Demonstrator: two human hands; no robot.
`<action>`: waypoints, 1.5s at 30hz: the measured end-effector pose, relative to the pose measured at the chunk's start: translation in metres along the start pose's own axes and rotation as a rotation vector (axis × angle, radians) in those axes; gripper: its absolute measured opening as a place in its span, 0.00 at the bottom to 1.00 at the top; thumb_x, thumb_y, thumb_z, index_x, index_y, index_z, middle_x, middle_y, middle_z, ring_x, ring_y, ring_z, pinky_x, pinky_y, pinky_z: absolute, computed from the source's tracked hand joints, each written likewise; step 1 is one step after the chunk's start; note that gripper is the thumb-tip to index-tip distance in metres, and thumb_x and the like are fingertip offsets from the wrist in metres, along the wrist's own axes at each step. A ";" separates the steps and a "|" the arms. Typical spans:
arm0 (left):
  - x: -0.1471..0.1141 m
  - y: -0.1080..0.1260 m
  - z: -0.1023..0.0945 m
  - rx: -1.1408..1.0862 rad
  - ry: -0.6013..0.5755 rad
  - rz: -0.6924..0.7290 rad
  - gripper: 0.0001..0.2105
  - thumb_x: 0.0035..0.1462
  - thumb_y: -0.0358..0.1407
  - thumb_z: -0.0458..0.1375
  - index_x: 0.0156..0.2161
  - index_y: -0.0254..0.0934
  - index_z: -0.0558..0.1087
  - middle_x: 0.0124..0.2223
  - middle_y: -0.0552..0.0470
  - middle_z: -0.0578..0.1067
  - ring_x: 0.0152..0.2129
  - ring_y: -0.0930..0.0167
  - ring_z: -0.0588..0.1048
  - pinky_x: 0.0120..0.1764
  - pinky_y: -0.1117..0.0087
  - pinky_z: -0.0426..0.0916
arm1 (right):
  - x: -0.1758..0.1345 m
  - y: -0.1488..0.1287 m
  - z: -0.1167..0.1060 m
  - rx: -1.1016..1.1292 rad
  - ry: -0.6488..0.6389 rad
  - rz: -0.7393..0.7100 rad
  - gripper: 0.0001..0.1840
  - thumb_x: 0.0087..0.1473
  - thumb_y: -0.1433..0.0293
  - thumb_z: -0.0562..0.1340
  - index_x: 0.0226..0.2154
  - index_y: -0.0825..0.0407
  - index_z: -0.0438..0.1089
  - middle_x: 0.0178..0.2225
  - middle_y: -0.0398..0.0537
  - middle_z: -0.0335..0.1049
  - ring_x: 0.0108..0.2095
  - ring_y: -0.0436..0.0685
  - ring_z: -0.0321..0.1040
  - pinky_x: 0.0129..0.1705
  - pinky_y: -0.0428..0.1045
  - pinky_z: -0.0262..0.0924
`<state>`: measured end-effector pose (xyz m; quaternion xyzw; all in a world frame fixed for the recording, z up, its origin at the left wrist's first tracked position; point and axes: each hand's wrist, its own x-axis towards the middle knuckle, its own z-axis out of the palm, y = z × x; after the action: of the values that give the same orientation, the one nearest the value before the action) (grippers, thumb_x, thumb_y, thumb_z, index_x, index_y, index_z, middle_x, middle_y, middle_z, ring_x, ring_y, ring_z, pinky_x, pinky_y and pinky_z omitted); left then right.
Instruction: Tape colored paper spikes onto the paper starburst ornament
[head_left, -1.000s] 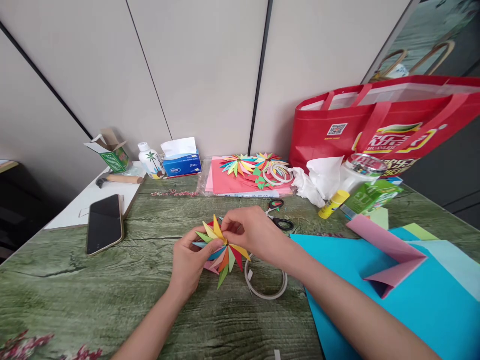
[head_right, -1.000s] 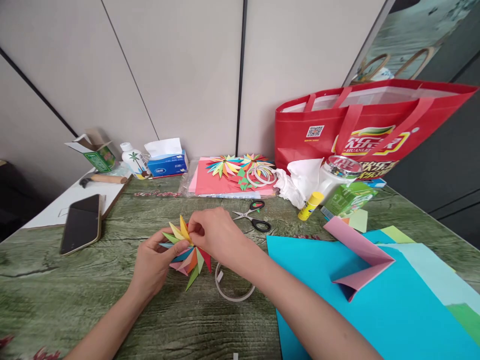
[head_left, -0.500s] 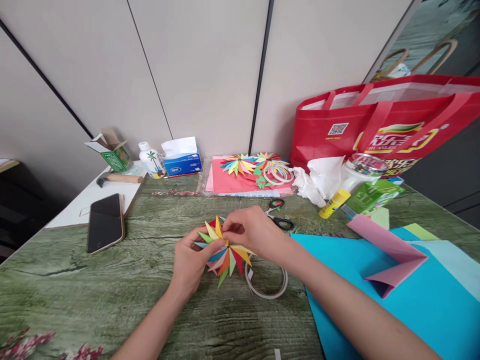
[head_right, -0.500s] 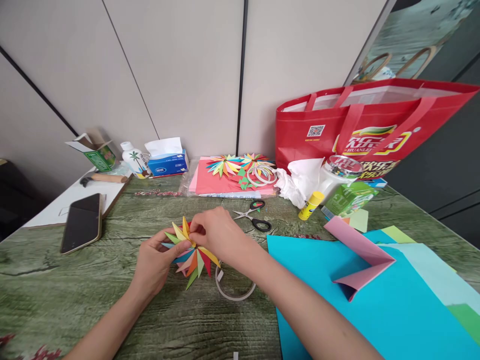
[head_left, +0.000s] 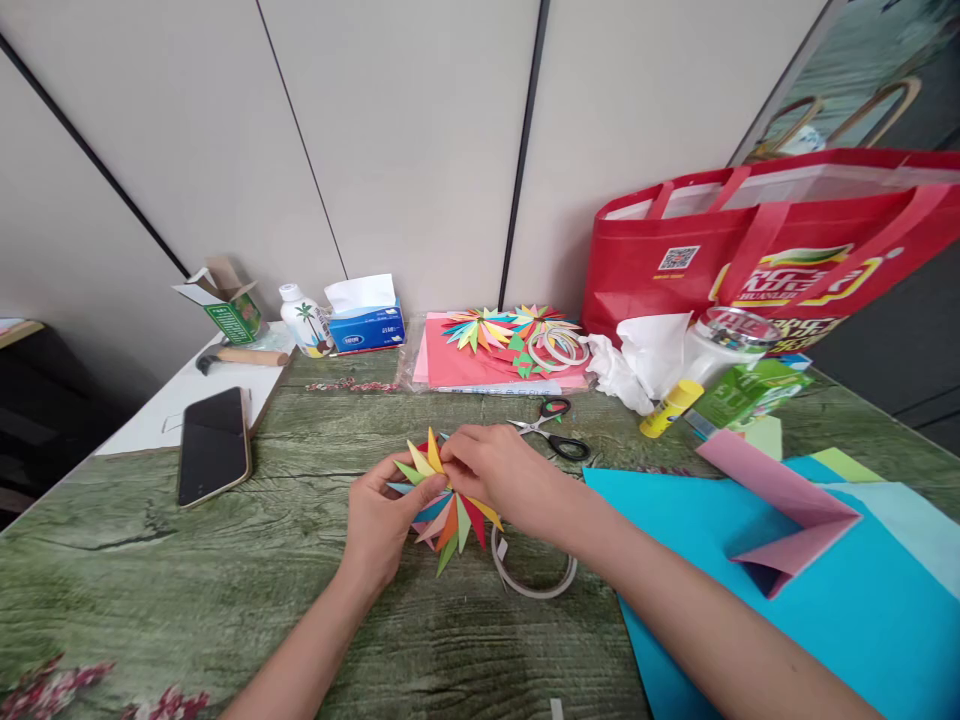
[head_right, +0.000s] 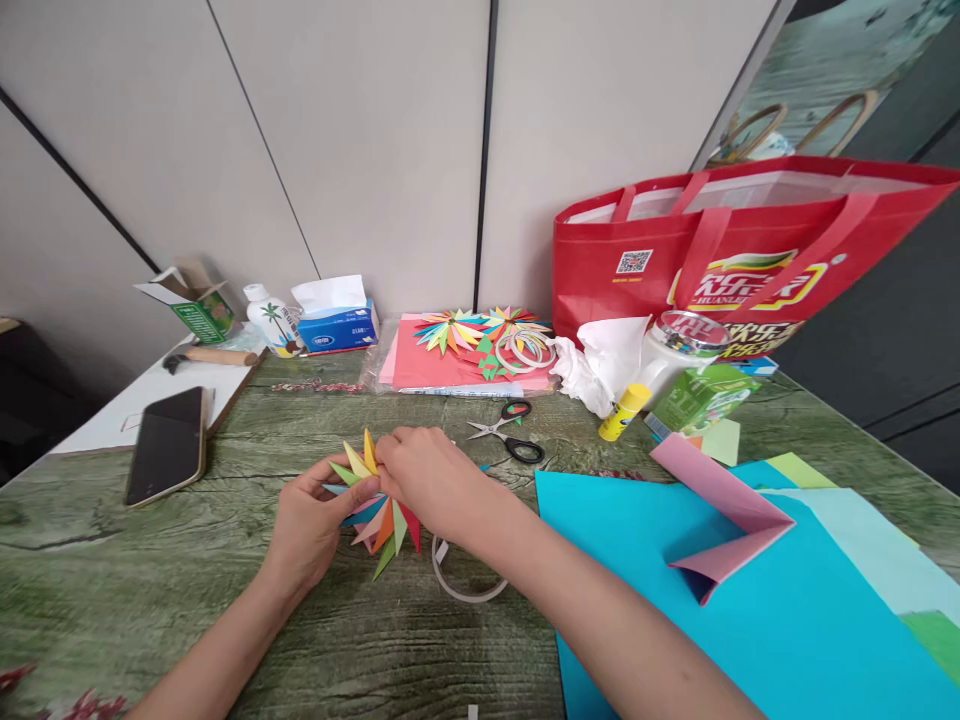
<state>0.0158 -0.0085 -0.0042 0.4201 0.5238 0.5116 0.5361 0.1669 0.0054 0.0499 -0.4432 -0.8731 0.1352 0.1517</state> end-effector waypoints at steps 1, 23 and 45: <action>0.000 0.000 0.000 -0.007 0.002 -0.009 0.12 0.34 0.35 0.68 0.28 0.34 0.74 0.20 0.59 0.71 0.14 0.79 0.66 0.16 0.80 0.62 | 0.000 -0.001 -0.001 -0.008 -0.010 -0.003 0.06 0.55 0.74 0.56 0.29 0.58 0.66 0.26 0.46 0.63 0.24 0.49 0.55 0.26 0.45 0.44; 0.000 0.002 -0.001 -0.098 -0.064 -0.100 0.12 0.34 0.34 0.68 0.27 0.34 0.73 0.20 0.59 0.72 0.12 0.79 0.66 0.14 0.80 0.62 | -0.002 0.010 -0.005 0.033 0.034 -0.160 0.09 0.55 0.76 0.55 0.28 0.59 0.69 0.27 0.48 0.68 0.27 0.50 0.60 0.29 0.44 0.49; 0.001 0.005 0.000 -0.124 -0.087 -0.173 0.13 0.32 0.34 0.69 0.28 0.34 0.74 0.19 0.57 0.74 0.12 0.78 0.68 0.16 0.80 0.63 | -0.005 0.016 -0.005 0.020 -0.020 -0.196 0.06 0.55 0.76 0.55 0.27 0.56 0.63 0.29 0.46 0.65 0.28 0.49 0.59 0.28 0.44 0.47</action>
<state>0.0155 -0.0070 0.0009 0.3612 0.5018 0.4762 0.6253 0.1837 0.0106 0.0479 -0.3528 -0.9123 0.1328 0.1600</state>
